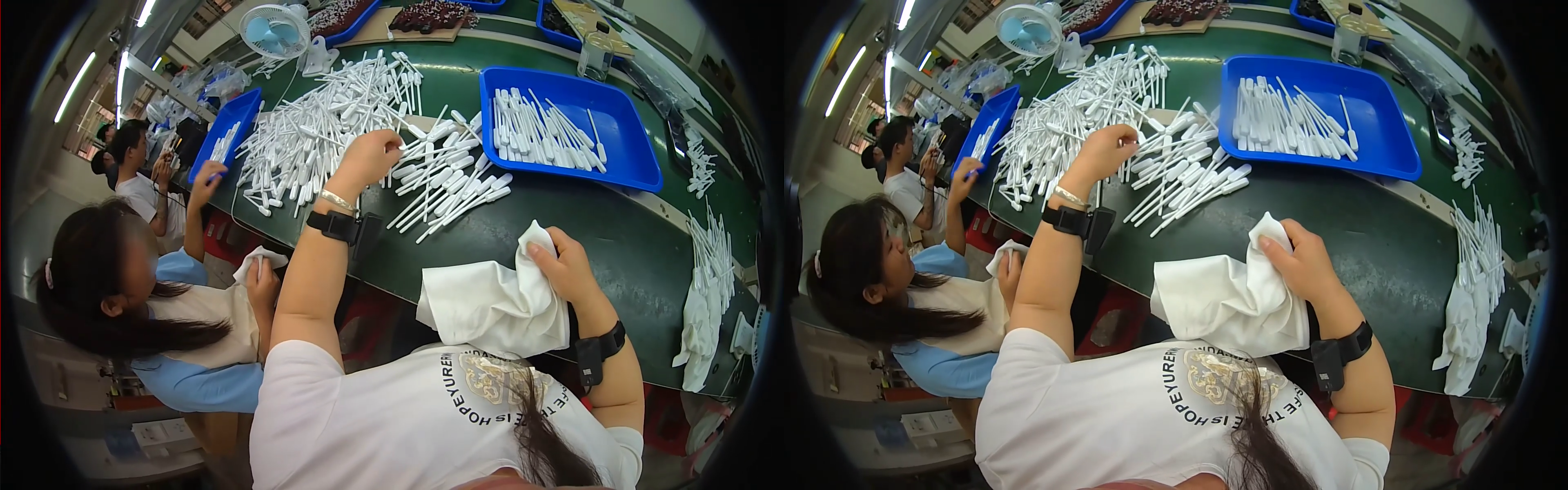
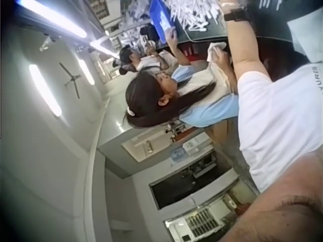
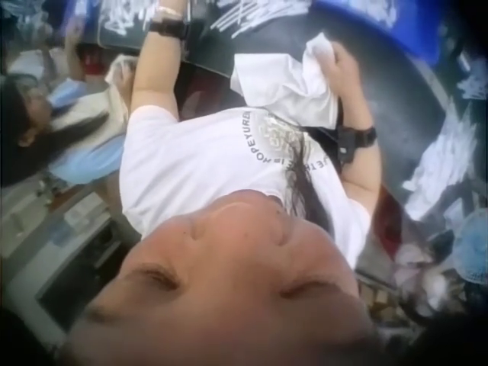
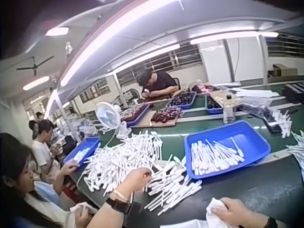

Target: The person picks up a swab from the table, wipes the head and the handle with a cloth, and places it into a blue tray, repeating the process for multiple swabs.

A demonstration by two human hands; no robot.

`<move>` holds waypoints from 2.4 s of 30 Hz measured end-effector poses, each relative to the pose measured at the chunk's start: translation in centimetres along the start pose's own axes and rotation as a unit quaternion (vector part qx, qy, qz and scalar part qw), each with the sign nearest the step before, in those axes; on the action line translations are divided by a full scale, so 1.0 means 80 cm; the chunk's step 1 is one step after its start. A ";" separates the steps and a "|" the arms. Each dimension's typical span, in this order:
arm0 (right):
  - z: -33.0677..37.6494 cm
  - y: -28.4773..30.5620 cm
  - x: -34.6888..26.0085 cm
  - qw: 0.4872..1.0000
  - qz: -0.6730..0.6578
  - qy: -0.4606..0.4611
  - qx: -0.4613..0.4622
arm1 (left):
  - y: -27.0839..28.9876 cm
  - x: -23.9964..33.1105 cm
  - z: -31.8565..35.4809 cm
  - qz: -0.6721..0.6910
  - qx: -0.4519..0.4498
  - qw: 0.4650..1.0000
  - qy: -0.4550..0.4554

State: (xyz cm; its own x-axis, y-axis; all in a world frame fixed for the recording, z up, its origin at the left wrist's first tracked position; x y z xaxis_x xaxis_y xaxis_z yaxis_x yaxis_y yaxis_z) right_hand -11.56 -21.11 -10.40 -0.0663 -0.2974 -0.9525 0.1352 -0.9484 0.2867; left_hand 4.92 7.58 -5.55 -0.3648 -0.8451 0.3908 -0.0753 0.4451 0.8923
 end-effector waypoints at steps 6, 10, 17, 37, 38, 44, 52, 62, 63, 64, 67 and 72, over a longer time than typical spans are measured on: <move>-0.003 0.004 -0.002 1.000 0.014 0.011 0.003 | -0.015 0.057 -0.023 -0.003 -0.064 0.996 -0.066; -0.008 0.003 -0.002 1.000 0.023 0.016 0.009 | -0.037 0.107 -0.051 -0.021 -0.038 0.984 -0.172; -0.003 -0.004 -0.007 0.998 0.049 0.037 0.003 | -0.110 0.110 -0.099 -0.170 -0.163 0.957 -0.166; 0.004 0.026 0.001 0.881 -0.447 0.011 0.153 | -0.040 0.242 0.104 0.519 -0.033 0.851 -0.069; 0.006 0.019 -0.007 0.888 -0.442 0.018 0.125 | -0.066 0.239 0.110 0.522 -0.016 0.850 -0.064; 0.009 0.015 -0.009 0.923 -0.382 0.003 0.051 | -0.094 0.241 0.105 0.511 -0.077 0.856 -0.021; -0.006 0.016 0.011 0.966 -0.257 0.027 0.035 | -0.117 0.232 0.091 0.367 -0.194 0.910 -0.017; -0.008 0.049 0.009 0.919 -0.375 -0.022 0.120 | -0.126 0.213 0.094 0.522 -0.199 0.826 0.069; -0.008 0.057 0.016 0.900 -0.409 -0.030 0.148 | -0.120 0.212 0.094 0.546 -0.181 0.815 0.068; -0.008 0.061 0.020 0.901 -0.408 -0.028 0.147 | -0.113 0.211 0.094 0.569 -0.162 0.804 0.065; -0.006 0.084 0.024 0.951 -0.225 0.005 0.210 | -0.094 0.214 0.104 0.623 -0.133 0.769 0.050; -0.004 0.076 0.001 0.958 -0.192 0.035 0.212 | -0.097 0.232 0.121 0.752 -0.238 0.613 0.037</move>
State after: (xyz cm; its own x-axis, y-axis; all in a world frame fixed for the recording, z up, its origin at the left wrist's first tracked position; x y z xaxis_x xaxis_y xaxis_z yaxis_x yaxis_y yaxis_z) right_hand -10.45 -26.91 -8.78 0.0383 0.0754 -0.9964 -0.3008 -0.9500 -0.0835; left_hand -10.24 -8.66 -7.41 0.3550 0.3969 0.8464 0.5811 0.6155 -0.5324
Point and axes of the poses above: each hand's wrist, its own z-axis away from the middle knuckle, its own y-axis out of the back of the hand, x = y × z, the point moved 7 cm from there along -z, towards the middle knuckle, and after that the axes turned 1 degree about y, right-handed, at the moved point
